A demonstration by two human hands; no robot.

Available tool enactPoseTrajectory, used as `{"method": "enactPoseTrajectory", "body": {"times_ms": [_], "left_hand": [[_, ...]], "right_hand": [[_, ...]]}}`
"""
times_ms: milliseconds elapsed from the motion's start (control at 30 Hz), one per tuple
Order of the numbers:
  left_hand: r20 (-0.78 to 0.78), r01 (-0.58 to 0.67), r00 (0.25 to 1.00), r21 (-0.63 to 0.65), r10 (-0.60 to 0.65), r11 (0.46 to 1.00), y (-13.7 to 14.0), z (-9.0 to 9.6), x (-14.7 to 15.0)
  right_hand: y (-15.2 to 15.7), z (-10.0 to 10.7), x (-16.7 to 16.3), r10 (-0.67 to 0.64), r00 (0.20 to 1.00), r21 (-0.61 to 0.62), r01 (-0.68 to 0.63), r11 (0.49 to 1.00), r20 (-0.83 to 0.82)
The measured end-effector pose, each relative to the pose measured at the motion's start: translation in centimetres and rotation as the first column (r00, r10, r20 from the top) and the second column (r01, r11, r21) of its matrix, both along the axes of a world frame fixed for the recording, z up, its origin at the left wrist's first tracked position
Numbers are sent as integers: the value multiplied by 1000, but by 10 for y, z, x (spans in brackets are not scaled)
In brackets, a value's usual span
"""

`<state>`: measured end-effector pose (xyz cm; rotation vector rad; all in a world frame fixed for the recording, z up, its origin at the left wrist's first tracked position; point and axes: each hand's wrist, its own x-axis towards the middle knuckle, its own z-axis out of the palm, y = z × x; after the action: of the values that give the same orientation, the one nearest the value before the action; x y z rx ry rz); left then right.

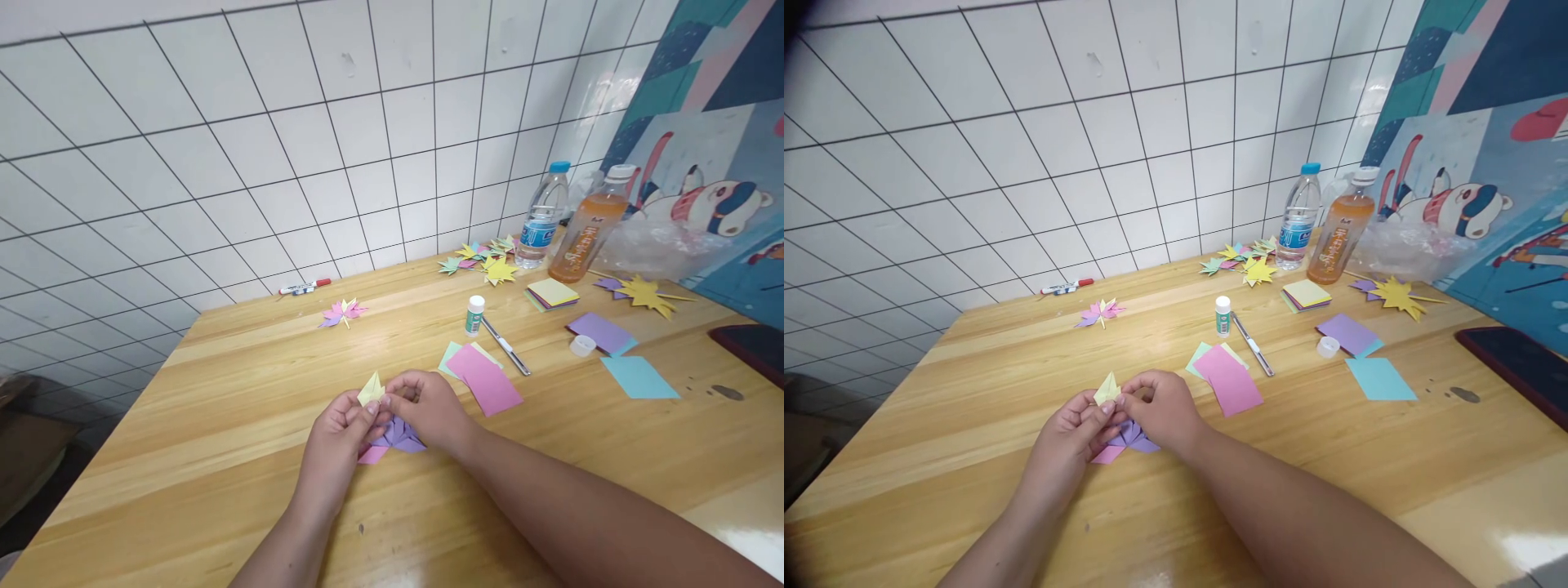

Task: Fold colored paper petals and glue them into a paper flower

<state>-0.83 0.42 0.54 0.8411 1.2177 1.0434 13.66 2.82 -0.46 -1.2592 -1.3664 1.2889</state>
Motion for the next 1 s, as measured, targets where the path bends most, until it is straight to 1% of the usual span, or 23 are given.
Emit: {"method": "enactPoseTrajectory", "body": {"times_ms": [167, 300, 400, 533, 600, 667, 767, 833, 900, 1000], "left_hand": [[22, 15, 1000, 17, -16, 1000, 0, -1, 0], [30, 8, 1000, 22, -8, 1000, 0, -1, -1], [27, 0, 1000, 26, -1, 1000, 0, -1, -3], [-2, 39, 999, 49, -39, 998, 1, -1, -2], [-9, 33, 999, 62, -33, 998, 2, -1, 0], [33, -24, 999, 72, 22, 997, 1, -1, 2], [170, -133, 978, 43, 124, 990, 1, -2, 3], [254, -163, 954, -8, 160, 987, 2, -1, 2], [315, -173, 933, -30, 174, 984, 3, 1, 1], [316, -171, 936, 22, 155, 985, 4, 3, -3]], "right_hand": [[0, 0, 0, 26, 996, -17, -28, 999, -82], [-3, 6, 0, 10, 999, -5, -10, 1000, -45], [-6, 9, -1, 38, 999, -12, -38, 999, -37], [-6, 8, -1, 39, 995, 39, -36, 999, -90], [-5, 6, -1, 46, 990, 40, -41, 998, -131], [-3, 6, 1, 77, 977, 14, -75, 997, -200], [-2, 9, 2, 87, 955, -26, -98, 995, -284], [-3, 10, 1, 90, 953, -37, -104, 994, -288], [-4, 11, 0, 101, 959, -34, -114, 993, -265], [-7, 12, -1, 97, 972, -29, -106, 994, -212]]}}
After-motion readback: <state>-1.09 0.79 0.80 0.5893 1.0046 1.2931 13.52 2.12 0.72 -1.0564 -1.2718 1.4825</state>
